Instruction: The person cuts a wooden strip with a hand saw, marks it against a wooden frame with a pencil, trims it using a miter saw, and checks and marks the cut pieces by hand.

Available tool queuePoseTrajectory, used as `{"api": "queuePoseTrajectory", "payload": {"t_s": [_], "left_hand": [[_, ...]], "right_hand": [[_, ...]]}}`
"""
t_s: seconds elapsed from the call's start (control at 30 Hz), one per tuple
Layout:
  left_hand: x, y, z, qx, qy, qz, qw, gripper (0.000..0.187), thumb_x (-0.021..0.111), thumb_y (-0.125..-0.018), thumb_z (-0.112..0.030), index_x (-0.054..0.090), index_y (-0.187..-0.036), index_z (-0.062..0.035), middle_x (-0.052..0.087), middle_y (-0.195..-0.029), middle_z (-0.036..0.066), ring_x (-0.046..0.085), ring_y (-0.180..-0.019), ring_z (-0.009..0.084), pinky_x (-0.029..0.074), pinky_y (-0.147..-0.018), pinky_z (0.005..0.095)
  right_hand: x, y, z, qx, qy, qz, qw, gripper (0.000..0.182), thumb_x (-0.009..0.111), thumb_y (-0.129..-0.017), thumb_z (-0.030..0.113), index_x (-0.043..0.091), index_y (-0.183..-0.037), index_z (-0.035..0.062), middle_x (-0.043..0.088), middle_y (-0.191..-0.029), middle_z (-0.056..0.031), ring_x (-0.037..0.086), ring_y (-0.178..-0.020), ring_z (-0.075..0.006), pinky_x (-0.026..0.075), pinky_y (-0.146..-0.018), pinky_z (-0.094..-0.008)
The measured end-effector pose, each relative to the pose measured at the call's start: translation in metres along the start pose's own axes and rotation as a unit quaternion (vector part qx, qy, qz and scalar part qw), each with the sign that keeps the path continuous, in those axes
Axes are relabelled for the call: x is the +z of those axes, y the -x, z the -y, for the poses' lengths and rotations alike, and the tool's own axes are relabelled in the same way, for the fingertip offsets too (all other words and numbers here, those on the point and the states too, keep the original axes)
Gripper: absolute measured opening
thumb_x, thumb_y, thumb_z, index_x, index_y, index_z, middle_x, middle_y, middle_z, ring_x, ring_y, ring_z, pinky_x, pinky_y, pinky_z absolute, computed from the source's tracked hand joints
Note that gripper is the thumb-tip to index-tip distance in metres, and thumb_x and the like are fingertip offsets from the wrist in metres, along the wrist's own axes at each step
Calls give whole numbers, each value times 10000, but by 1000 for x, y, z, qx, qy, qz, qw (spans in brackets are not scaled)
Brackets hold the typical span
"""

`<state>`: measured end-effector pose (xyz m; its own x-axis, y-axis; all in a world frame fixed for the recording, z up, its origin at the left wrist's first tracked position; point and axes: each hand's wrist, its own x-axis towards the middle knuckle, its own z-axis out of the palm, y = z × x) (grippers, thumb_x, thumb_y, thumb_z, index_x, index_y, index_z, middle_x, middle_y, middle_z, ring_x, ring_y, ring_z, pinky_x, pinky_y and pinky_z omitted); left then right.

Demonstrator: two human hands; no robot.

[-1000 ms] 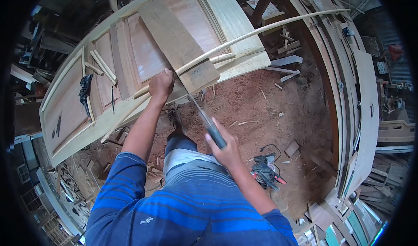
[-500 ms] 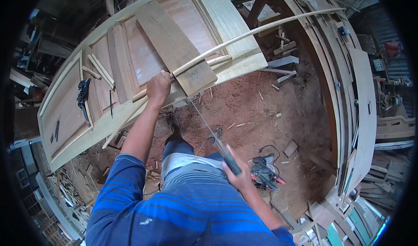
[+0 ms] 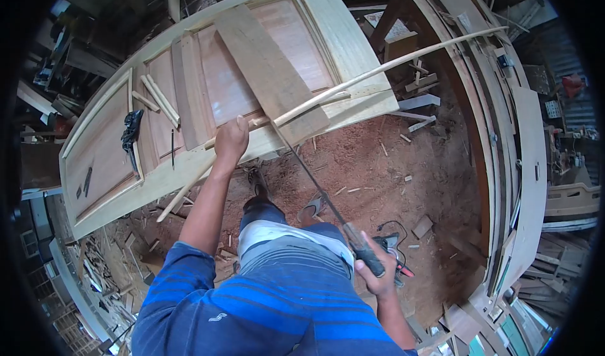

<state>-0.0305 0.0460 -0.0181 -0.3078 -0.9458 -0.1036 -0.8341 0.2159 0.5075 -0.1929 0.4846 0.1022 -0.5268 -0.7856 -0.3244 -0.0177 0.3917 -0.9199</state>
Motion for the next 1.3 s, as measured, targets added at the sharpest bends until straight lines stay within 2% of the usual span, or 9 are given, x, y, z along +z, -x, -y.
{"api": "queuePoseTrajectory", "payload": {"t_s": [0.17, 0.27, 0.3, 0.43, 0.73, 0.87, 1.03, 1.2, 1.3], "left_hand": [[-44, 22, 23, 54, 195, -36, 979, 541, 406, -1109, -314, 512, -709, 35, 479, -594, 150, 438, -567, 268, 385, -598, 449], [-86, 35, 29, 13, 257, 36, 966, 580, 393, -1110, -380, 578, -764, 47, 580, -650, 202, 574, -623, 328, 442, -644, 482], [-97, 39, 26, 48, 293, 15, 955, 628, 350, -1125, -446, 556, -727, -7, 491, -604, 83, 477, -573, 190, 384, -571, 399], [-141, 49, 46, -27, 500, 142, 854, 600, 275, -1126, -529, 536, -779, -115, 308, -632, -63, 288, -564, 87, 245, -535, 300], [-207, 23, 95, 94, 546, 130, 823, 507, 412, -1127, -515, 630, -1057, -63, 531, -847, -2, 507, -789, 111, 438, -771, 264], [-229, 4, 117, 115, 542, 117, 824, 433, 546, -1101, -423, 662, -1210, -21, 649, -913, 35, 628, -866, 139, 521, -825, 308], [-248, -16, 120, 105, 580, 193, 784, 301, 607, -1071, -213, 663, -1283, -6, 726, -1056, 110, 708, -976, 195, 574, -916, 361], [-241, -22, 95, 69, 650, 283, 702, 250, 576, -1051, -178, 680, -1183, 7, 681, -1038, 79, 659, -902, 135, 545, -824, 304], [-244, -28, 75, 95, 593, 324, 731, 256, 564, -1065, -216, 692, -1134, -5, 660, -968, 45, 609, -840, 95, 506, -770, 268]], "right_hand": [[17, -60, 61, -82, -23, 6, 996, 744, 757, -858, 340, 575, -1444, -81, 774, -1120, -184, 741, -990, -208, 545, -934, -330], [48, -113, 72, -204, 63, -9, 977, 689, 768, -879, 279, 580, -1467, -26, 776, -1134, -177, 742, -962, -178, 555, -894, -322], [63, -131, 79, -217, 87, -6, 972, 669, 771, -888, 261, 582, -1473, -2, 774, -1150, -178, 750, -965, -184, 563, -883, -329], [141, -207, 106, -293, 171, 4, 941, 643, 779, -912, 209, 567, -1503, 71, 763, -1185, -190, 777, -954, -251, 594, -830, -377], [367, -375, 86, -449, 336, 7, 828, 676, 770, -923, 258, 507, -1527, 111, 715, -904, -170, 698, -800, -366, 541, -727, -488], [425, -401, 57, -407, 422, 6, 810, 730, 756, -907, 279, 455, -1546, 93, 679, -904, -151, 669, -877, -337, 504, -845, -474], [433, -371, 66, -211, 434, 141, 865, 822, 823, -826, 274, 458, -1540, 97, 579, -1286, -213, 542, -1203, -382, 434, -1042, -493], [415, -334, 48, -293, 214, 159, 918, 590, 725, -888, 186, 567, -1448, 83, 579, -1320, -198, 539, -1254, -339, 423, -1089, -461], [396, -261, 85, 68, -142, 268, 950, 488, 586, -1048, 329, 572, -1448, 51, 577, -1378, -184, 502, -1349, -264, 402, -1124, -429]]}}
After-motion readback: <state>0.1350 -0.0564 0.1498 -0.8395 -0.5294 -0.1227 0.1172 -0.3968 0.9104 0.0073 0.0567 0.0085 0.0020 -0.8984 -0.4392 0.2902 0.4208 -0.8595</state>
